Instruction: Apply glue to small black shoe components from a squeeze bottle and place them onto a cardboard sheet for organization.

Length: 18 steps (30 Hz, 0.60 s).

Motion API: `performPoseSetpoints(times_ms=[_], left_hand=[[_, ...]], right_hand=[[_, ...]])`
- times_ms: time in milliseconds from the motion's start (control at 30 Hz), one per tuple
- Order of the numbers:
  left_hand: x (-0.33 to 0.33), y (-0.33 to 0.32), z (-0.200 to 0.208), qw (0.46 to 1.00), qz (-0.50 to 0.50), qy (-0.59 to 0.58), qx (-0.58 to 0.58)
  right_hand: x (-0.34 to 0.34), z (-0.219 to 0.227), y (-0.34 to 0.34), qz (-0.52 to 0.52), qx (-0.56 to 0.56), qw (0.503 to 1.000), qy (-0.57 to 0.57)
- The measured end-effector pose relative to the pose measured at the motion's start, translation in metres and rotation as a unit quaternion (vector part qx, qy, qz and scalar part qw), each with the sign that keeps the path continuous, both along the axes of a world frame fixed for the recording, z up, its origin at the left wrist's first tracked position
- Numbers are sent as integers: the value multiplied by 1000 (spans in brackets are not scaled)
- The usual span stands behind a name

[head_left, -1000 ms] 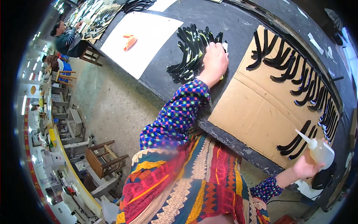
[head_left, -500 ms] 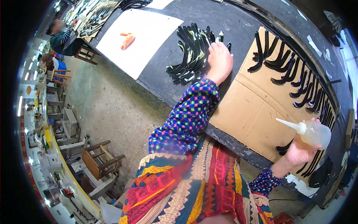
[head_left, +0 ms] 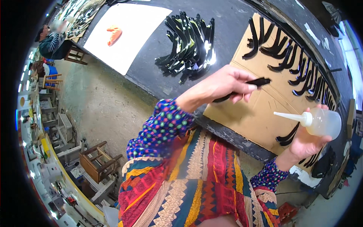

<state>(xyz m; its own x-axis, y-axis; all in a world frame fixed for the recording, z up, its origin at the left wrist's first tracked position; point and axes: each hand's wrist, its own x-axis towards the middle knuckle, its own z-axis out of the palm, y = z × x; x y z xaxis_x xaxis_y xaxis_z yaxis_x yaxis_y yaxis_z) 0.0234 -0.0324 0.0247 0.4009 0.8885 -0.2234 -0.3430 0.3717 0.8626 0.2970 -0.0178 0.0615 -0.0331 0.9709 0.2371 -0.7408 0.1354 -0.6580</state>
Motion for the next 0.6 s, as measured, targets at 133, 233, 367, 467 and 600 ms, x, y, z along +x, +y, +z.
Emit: performPoseSetpoints(times_ms=[133, 233, 367, 467, 600], left_hand=[[-7, -23, 17, 997, -56, -9, -54], [-16, -33, 25, 994, -82, 6, -68], [-25, -42, 28, 991, -81, -7, -102], [-29, -44, 33, 991, -71, 0, -114], [-34, -47, 35, 991, -68, 10, -112]], right_hand=[[-21, 15, 1, -71, 22, 991, -116], [-35, 22, -1, -110, 48, 975, -187], [-43, 30, -3, -102, 64, 963, -239], [-45, 32, -4, -103, 79, 953, -272], [-50, 34, -6, -115, 82, 946, -293]])
